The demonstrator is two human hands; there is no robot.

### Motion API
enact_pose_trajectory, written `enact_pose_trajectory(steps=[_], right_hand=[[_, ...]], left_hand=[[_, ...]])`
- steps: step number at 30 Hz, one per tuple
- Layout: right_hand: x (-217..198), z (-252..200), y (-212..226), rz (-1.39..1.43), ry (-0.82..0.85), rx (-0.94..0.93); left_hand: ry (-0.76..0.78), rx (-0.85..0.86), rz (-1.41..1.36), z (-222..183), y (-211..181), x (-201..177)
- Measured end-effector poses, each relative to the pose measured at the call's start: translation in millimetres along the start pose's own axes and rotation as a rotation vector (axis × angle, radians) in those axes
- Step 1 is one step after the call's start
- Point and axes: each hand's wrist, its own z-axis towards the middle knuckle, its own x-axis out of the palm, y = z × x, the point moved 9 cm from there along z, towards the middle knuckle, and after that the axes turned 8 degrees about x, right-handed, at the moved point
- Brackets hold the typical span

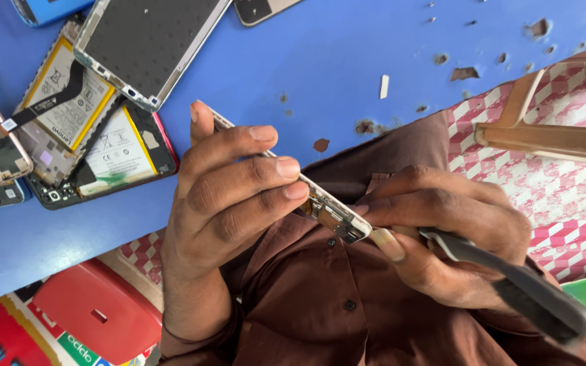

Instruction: The person uses a metal prying tool and a screwdriver to work on a disassembled smartphone. They pry along the edges of the phone's frame and remove small screws from the internal components, placing them on the table.

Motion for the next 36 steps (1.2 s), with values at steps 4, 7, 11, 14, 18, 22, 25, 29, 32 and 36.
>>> enact_pose_trajectory(steps=[4, 7, 11, 14, 18, 22, 25, 29, 32, 36], right_hand=[[-4, -6, -15, 0.030, 0.023, 0.194], [-27, -18, -39, 0.125, -0.223, 0.397], [-43, -37, -64, 0.139, -0.432, 0.609], [-40, -25, -61, -0.104, -0.305, 0.564], [-27, 4, -60, -0.240, -0.098, 0.423], [-23, 17, -66, -0.311, -0.059, 0.389], [-35, 7, -67, -0.264, -0.194, 0.435], [-52, -16, -75, -0.060, -0.403, 0.483], [-63, -37, -87, 0.109, -0.586, 0.571], [-57, -62, -87, 0.384, -0.678, 0.619]], left_hand=[[0.062, -0.027, 0.049, -1, -2, 2], [0.127, -0.004, 0.113, 1, -1, 6], [0.202, -0.023, 0.117, 1, 3, 12], [0.222, -0.036, 0.100, 3, 6, 15], [0.254, -0.082, 0.099, 5, 10, 15], [0.273, -0.110, 0.111, 10, 12, 17], [0.313, -0.129, 0.146, 13, 16, 20], [0.345, -0.168, 0.179, 15, 19, 19], [0.338, -0.184, 0.186, 17, 21, 18], [0.322, -0.203, 0.202, 18, 22, 17]])
